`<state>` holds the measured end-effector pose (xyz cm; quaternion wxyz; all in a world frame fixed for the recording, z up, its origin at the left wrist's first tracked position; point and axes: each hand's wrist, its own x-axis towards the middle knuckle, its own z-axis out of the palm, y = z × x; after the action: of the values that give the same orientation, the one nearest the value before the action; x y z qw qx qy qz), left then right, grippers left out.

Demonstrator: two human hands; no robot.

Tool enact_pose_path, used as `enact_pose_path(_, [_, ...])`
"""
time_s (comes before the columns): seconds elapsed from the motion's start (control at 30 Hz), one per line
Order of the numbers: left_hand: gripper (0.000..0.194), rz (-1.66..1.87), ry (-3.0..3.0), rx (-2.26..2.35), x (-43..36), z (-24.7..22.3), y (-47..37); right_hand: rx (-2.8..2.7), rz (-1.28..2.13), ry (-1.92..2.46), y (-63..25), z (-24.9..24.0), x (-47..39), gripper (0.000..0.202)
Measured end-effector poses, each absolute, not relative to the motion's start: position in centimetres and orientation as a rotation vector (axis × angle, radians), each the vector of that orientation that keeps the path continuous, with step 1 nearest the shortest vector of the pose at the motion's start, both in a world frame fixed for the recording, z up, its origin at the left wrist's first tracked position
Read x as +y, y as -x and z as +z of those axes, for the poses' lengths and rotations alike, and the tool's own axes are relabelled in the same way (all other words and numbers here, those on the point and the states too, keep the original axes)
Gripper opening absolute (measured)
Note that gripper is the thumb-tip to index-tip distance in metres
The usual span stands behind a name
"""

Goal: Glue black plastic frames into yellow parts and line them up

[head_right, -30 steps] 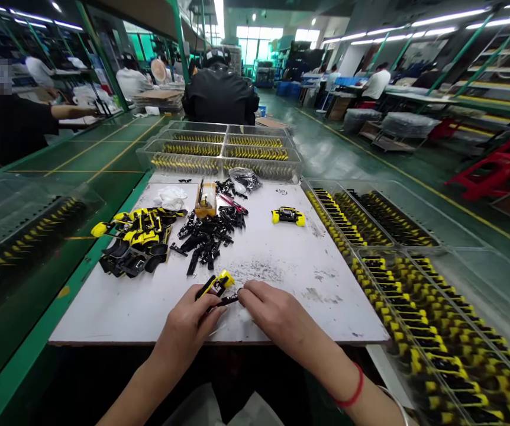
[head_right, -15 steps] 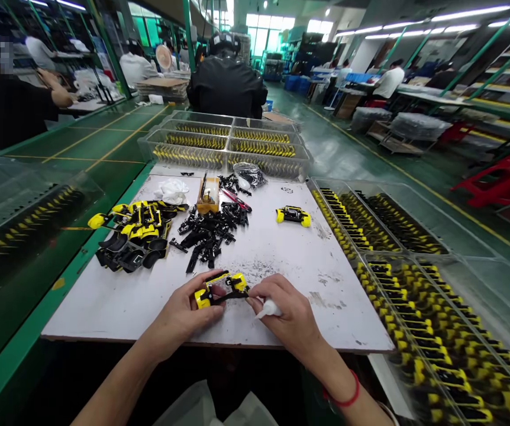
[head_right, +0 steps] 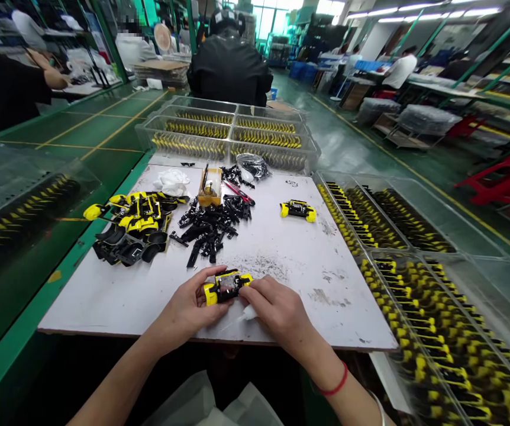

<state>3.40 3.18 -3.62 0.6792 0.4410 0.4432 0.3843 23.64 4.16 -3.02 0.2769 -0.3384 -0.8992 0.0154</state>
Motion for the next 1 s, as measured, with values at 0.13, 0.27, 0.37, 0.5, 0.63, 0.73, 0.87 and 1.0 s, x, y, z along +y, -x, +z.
enact_pose_path(0.13, [0.064, 0.858, -0.994, 0.973, 3.2, -4.0, -3.1, -2.493, 0.063, 0.953, -23.7, -2.7, 4.2, 0.018])
enact_pose_path(0.27, [0.064, 0.872, -0.859, 0.882, 3.3, -3.6, -2.9, -2.527, 0.153, 1.019, -24.0, -2.5, 4.4, 0.019])
enact_pose_path(0.37, [0.061, 0.861, -0.717, 0.812, 3.5, -3.1, -2.8, -2.564, 0.285, 1.087, -24.2, -2.0, 4.6, 0.023])
enact_pose_path(0.5, [0.052, 0.852, -0.666, 0.773, 3.6, -2.9, -2.7, -2.630, 0.377, 1.133, -24.0, -0.8, 4.9, 0.026])
enact_pose_path(0.63, [0.047, 0.858, -0.662, 0.743, 3.7, -3.2, -2.7, -2.670, 0.410, 1.127, -23.5, 0.5, 5.5, 0.024])
enact_pose_path(0.73, [0.043, 0.851, -0.644, 0.727, 3.8, -3.3, -2.7, -2.695, 0.485, 1.116, -23.4, 1.2, 6.0, 0.022])
enact_pose_path(0.87, [0.040, 0.807, -0.633, 0.724, 4.0, -3.1, -2.6, -2.749, 0.523, 1.125, -23.3, 1.9, 6.4, 0.018])
enact_pose_path(1.0, [0.038, 0.777, -0.629, 0.706, 4.2, -2.8, -2.5, -2.782, 0.543, 1.097, -23.1, 2.4, 6.7, 0.014])
